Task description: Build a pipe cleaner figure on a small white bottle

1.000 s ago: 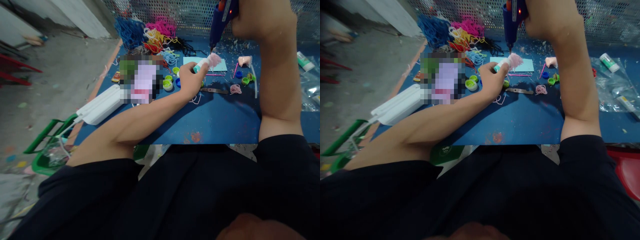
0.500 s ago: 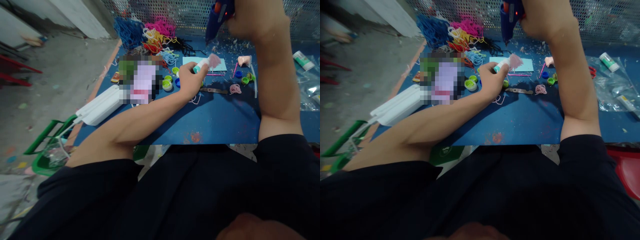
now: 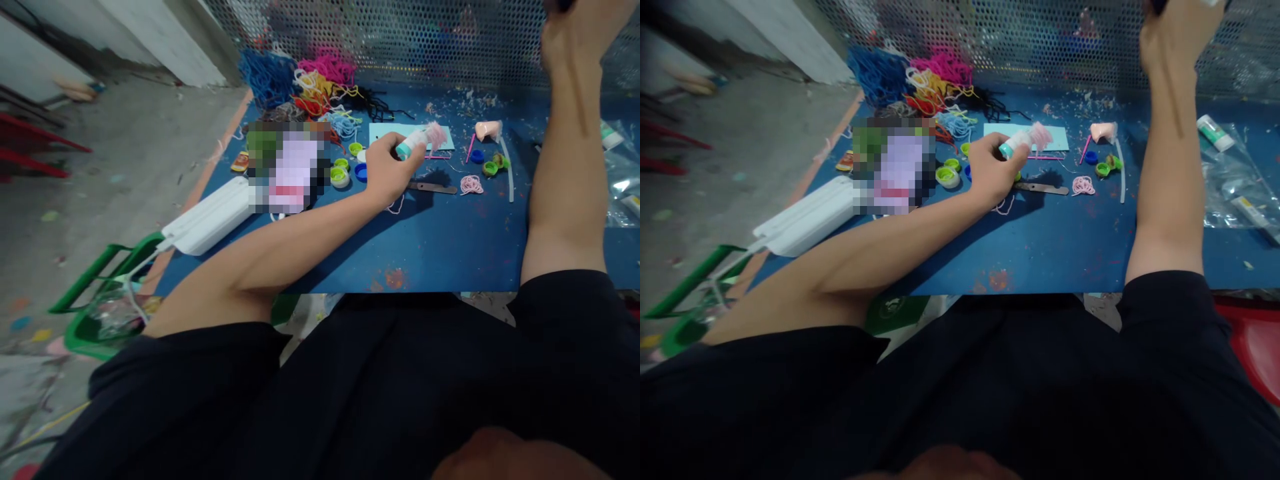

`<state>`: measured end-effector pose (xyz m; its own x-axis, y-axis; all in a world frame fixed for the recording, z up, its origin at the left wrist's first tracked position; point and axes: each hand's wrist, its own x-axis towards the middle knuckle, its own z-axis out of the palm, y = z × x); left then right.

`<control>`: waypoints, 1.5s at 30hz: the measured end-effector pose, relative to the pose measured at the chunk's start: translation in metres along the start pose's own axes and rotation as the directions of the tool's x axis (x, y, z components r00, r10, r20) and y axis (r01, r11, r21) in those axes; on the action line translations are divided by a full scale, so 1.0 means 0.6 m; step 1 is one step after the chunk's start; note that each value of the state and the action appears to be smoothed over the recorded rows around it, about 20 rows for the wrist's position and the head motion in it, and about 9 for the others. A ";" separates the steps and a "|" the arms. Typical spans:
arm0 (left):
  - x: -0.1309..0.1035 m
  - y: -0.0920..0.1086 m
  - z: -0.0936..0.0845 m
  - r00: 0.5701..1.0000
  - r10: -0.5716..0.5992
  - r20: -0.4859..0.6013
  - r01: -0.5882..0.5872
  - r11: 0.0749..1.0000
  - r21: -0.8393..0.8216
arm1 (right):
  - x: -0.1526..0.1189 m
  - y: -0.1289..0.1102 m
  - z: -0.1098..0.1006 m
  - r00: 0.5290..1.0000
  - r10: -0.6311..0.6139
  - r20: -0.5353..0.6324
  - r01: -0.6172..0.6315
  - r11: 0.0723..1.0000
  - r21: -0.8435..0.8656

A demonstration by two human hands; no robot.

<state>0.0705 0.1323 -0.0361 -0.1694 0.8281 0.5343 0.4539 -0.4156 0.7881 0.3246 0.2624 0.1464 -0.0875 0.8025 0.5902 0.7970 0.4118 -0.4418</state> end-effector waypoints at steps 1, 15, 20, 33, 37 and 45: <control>-0.002 0.004 0.000 1.000 0.008 -0.001 -0.008 1.000 -0.007 | -0.010 0.005 -0.007 1.000 0.005 -0.020 -0.005 1.000 -0.007; 0.005 0.027 -0.030 0.995 0.089 -0.044 -0.093 0.990 -0.106 | -0.039 0.119 0.036 0.931 0.359 0.061 -0.299 0.849 -0.435; 0.041 0.081 -0.063 0.998 -0.058 -0.004 0.047 0.851 -0.522 | -0.031 0.085 0.016 0.957 0.277 0.083 -0.251 0.938 -0.237; -0.091 0.075 -0.156 0.976 0.174 0.131 -0.135 0.956 -0.261 | -0.236 -0.161 0.040 0.766 -0.491 0.416 0.070 0.707 0.704; -0.116 0.074 -0.152 0.961 0.228 0.158 -0.181 0.947 -0.266 | -0.321 -0.138 0.037 0.863 -0.318 0.392 -0.059 0.708 0.704; -0.095 0.042 -0.128 0.988 0.088 0.130 -0.078 0.994 -0.081 | -0.301 -0.098 0.036 0.997 -0.066 0.047 0.001 0.586 0.810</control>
<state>0.0245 0.0461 -0.0234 -0.0133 0.8300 0.5576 0.3938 -0.5082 0.7659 0.2807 0.1027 0.0510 -0.1683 0.7929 0.5856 -0.0171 0.5916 -0.8060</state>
